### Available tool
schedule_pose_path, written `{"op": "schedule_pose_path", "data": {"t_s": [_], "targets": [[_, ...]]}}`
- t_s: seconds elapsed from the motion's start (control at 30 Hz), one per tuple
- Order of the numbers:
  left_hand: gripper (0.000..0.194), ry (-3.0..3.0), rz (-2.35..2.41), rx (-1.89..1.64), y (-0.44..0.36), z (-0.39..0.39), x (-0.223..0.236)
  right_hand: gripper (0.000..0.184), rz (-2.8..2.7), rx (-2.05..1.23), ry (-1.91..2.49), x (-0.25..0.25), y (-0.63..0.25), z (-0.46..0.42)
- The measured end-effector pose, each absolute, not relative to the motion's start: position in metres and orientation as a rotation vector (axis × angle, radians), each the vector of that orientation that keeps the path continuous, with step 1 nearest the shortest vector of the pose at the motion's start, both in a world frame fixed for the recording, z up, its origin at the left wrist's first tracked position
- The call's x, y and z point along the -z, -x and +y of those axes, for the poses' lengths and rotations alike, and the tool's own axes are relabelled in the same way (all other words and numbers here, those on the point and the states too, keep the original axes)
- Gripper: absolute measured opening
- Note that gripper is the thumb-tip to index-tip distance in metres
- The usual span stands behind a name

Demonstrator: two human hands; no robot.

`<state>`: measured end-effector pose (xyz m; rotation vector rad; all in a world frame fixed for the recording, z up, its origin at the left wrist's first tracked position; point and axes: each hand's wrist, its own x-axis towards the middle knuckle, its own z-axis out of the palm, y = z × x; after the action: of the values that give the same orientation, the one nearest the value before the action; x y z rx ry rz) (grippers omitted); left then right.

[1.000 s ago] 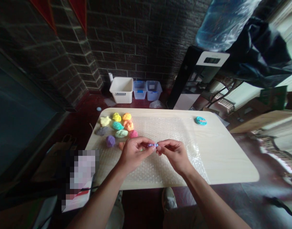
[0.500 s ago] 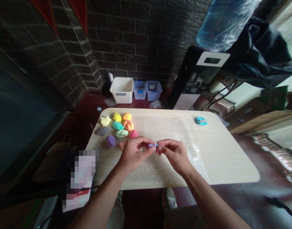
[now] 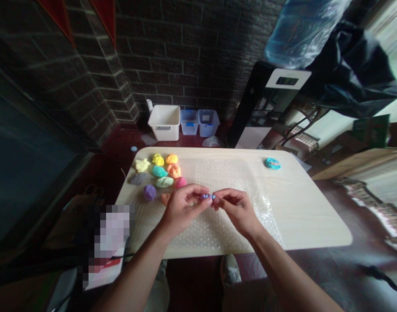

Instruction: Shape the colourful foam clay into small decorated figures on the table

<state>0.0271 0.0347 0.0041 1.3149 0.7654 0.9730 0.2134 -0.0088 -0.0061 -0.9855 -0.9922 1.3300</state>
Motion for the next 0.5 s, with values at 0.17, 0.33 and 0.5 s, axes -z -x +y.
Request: {"op": "schedule_pose_path", "data": {"t_s": [0.17, 0.33, 0.5], "targets": [[0.023, -1.349, 0.754, -0.971, -0.0255, 0.034, -0.0052, 0.019, -0.973, -1.329, 0.979, 0.0079, -0.2133, -0.0089], [0.024, -1.39, 0.777, -0.979, -0.0247, 0.0335, -0.004, 0.014, -1.031, -1.281, 1.045, 0.0047, -0.2125, -0.0089], [0.023, -1.409, 0.787, -0.992, -0.0247, 0.0335, -0.0011, 0.014, -1.048, -1.27, 1.061, 0.0005, -0.211, -0.0099]]}}
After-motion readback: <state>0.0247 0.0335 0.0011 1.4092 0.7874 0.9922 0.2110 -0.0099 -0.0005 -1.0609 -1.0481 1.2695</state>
